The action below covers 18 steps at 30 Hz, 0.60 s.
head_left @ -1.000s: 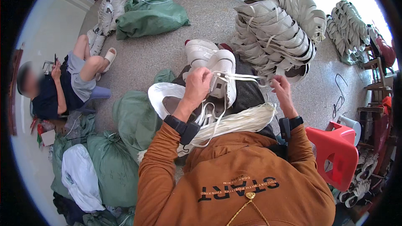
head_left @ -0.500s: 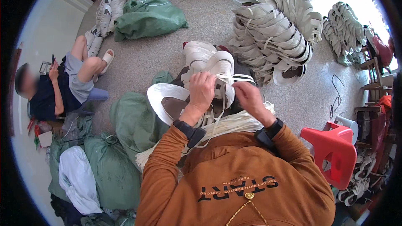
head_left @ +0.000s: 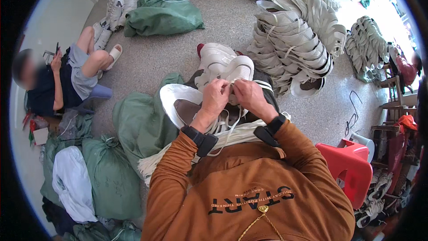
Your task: The recorder is removing a bundle of laces from a bag and then lacing a white sneaker.
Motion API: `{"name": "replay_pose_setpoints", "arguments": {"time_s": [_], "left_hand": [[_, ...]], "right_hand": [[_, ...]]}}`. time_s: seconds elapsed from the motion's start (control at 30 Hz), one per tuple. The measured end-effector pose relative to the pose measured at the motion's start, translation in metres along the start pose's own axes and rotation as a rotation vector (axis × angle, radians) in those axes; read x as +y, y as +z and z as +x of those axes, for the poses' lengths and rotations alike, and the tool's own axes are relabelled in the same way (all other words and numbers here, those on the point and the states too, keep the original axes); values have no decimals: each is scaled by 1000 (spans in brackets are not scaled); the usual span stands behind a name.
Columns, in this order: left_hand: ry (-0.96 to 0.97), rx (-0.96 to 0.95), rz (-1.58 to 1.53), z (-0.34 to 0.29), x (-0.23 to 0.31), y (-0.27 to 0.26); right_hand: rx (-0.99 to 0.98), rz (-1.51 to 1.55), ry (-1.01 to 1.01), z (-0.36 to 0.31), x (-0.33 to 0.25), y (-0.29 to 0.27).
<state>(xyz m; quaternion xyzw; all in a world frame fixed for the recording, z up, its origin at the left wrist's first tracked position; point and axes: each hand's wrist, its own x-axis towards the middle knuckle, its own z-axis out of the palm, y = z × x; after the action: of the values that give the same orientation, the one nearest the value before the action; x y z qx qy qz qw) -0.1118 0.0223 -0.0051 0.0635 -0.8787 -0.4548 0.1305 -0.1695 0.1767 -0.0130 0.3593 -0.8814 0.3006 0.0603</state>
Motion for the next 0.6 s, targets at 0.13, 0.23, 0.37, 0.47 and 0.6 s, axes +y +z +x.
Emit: {"name": "replay_pose_setpoints", "arguments": {"time_s": [0.13, 0.23, 0.37, 0.47, 0.6], "left_hand": [[66, 86, 36, -7, -15, -6], [64, 87, 18, -6, -12, -2], [139, 96, 24, -1, -11, 3], [70, 64, 46, -2, -3, 2], [171, 22, 112, 4, -4, -3]], "right_hand": [[-347, 340, 152, -36, 11, -70], [-417, 59, 353, -132, 119, -106], [-630, -703, 778, -315, 239, -157], [-670, -615, 749, -319, 227, -138], [-132, -226, 418, -193, 154, -84]]}}
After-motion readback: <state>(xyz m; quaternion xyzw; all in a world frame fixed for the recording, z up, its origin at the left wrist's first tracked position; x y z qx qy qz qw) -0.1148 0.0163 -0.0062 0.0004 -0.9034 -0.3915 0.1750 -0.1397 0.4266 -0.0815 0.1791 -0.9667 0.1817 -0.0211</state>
